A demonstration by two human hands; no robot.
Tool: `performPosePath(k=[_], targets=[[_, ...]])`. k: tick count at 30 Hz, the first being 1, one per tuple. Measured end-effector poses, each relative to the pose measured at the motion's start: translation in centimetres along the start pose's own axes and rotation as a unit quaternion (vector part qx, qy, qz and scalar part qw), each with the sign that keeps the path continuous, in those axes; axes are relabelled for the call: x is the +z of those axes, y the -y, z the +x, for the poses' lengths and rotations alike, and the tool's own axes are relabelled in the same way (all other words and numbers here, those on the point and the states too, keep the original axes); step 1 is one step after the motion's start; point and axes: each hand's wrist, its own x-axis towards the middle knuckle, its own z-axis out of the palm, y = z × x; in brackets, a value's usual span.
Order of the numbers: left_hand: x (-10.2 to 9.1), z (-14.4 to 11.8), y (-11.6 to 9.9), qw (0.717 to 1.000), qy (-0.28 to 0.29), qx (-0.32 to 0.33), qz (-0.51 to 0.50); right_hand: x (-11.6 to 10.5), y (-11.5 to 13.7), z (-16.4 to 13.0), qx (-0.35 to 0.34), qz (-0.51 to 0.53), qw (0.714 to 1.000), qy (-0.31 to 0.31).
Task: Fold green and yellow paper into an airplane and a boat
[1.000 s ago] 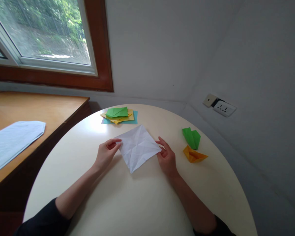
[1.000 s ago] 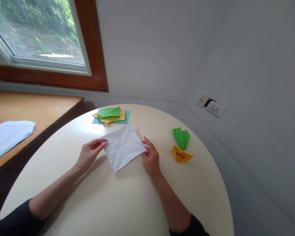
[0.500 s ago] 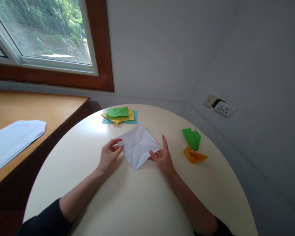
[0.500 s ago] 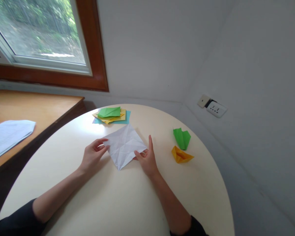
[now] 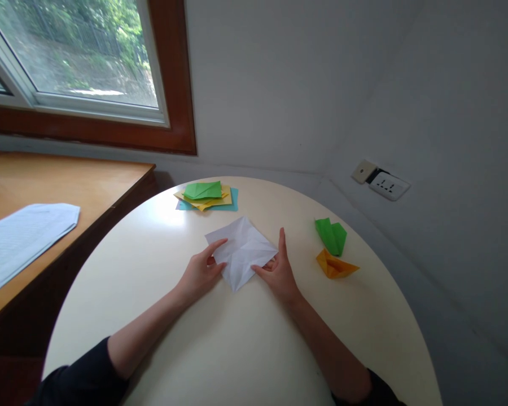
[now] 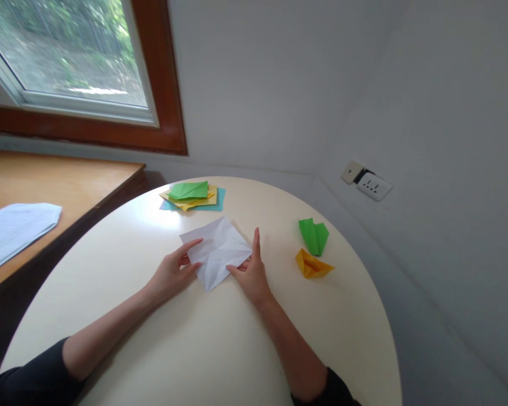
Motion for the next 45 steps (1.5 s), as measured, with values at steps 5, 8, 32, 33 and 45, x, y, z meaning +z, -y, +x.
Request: performPosePath(k=[5, 8, 32, 33, 45], targets=[[0.0, 0.0, -0.5, 0.996, -0.001, 0.016, 0.088, -0.1, -0.8, -0.2, -0.042, -0.105, 0.994, 0.007], [0.0, 0.0, -0.3, 0.992, 0.004, 0.047, 0.113, -0.4, -1.6, -0.1, -0.135, -0.212, 0.968, 0.019], [0.4, -0.3, 1.1, 0.96, 0.063, 0.17, 0.212, -0.6, -1.1, 0.0, -0.408, -0.52, 0.749, 0.048], [0.4, -0.3, 1.1, 0.959, 0.064, 0.175, 0.214, -0.6, -1.1, -0.1, -0.409, -0.52, 0.748, 0.051], [0.7, -0.8, 0.3, 0.908, 0.156, 0.203, 0.33, -0.4, -1.0, -0.2, -0.423, -0.516, 0.74, 0.079]])
